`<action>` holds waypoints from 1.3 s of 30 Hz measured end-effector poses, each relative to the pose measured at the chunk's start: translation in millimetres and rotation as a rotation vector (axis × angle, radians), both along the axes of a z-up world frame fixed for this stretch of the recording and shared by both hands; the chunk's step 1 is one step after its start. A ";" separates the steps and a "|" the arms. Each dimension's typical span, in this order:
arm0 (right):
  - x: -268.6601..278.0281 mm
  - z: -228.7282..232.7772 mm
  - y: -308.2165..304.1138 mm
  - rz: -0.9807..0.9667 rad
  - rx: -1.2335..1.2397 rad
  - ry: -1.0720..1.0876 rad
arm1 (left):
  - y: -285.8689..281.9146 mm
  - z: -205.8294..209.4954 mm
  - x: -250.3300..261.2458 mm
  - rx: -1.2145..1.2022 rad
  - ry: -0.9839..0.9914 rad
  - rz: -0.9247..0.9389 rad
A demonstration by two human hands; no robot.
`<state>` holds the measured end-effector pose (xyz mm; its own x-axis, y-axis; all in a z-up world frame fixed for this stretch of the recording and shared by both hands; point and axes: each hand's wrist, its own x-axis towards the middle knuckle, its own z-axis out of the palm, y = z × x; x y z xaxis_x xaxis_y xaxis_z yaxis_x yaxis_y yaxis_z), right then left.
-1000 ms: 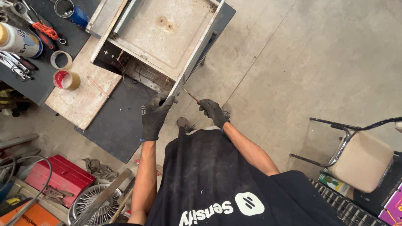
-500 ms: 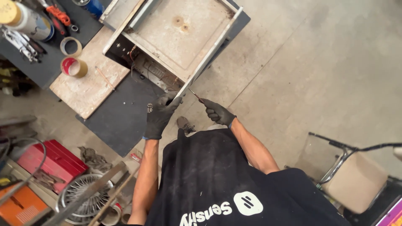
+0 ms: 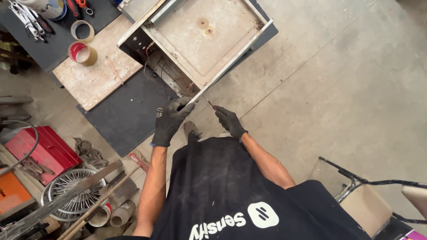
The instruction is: The person uses a screwdriver to remove screws from the side panel of a small metal appliance on a workbench. They lift the panel to inspect the interior, place it back, and continue unscrewing fasteners along the edge.
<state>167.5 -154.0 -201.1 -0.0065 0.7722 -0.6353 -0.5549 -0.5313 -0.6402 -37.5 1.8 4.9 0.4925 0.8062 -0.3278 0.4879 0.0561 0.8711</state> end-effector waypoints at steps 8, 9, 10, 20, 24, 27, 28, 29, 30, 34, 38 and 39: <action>-9.2 41.5 -2.3 0.551 -0.079 -1.319 | -1.6 2.5 2.8 -0.050 -0.029 0.033; -8.2 36.5 -2.7 0.547 -0.080 -1.321 | -2.4 1.1 2.3 -0.048 -0.031 0.030; -7.7 31.5 -2.9 0.479 -0.088 -1.227 | -3.0 -0.3 1.5 -0.053 -0.040 0.032; -12.0 14.1 -9.0 0.060 -0.029 -0.668 | -6.5 -1.3 2.3 0.036 -0.039 0.024; -16.3 2.6 -11.1 -0.109 -0.060 -0.567 | -9.2 -7.9 3.1 0.084 -0.045 0.030; -14.3 0.9 -9.2 -0.217 -0.048 -0.551 | -15.5 -7.8 3.9 0.085 -0.075 0.043; -14.8 2.2 -7.8 -0.249 -0.017 -0.535 | -16.3 -9.4 2.7 0.098 -0.069 0.028; -18.0 3.5 -8.2 -0.281 0.011 -0.515 | -18.2 -10.6 -0.2 0.109 -0.060 0.012; -18.8 5.2 -10.9 -0.284 0.007 -0.513 | -19.4 -9.1 0.2 0.106 -0.058 0.008; -15.4 41.5 -6.2 -0.117 -0.076 -0.306 | -19.8 -6.6 1.2 0.129 0.015 0.039; -9.9 57.6 -0.7 -0.046 -0.158 -0.172 | -17.4 -13.6 2.0 0.096 0.016 0.050; -9.3 35.3 -2.9 -0.047 -0.158 -0.173 | -18.4 -12.5 3.0 0.097 0.016 0.049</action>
<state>158.2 -156.9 -165.8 0.1465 0.6604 -0.7365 -0.4707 -0.6083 -0.6391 -34.5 -16.6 -7.6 0.4470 0.8576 -0.2544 0.5004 -0.0040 0.8658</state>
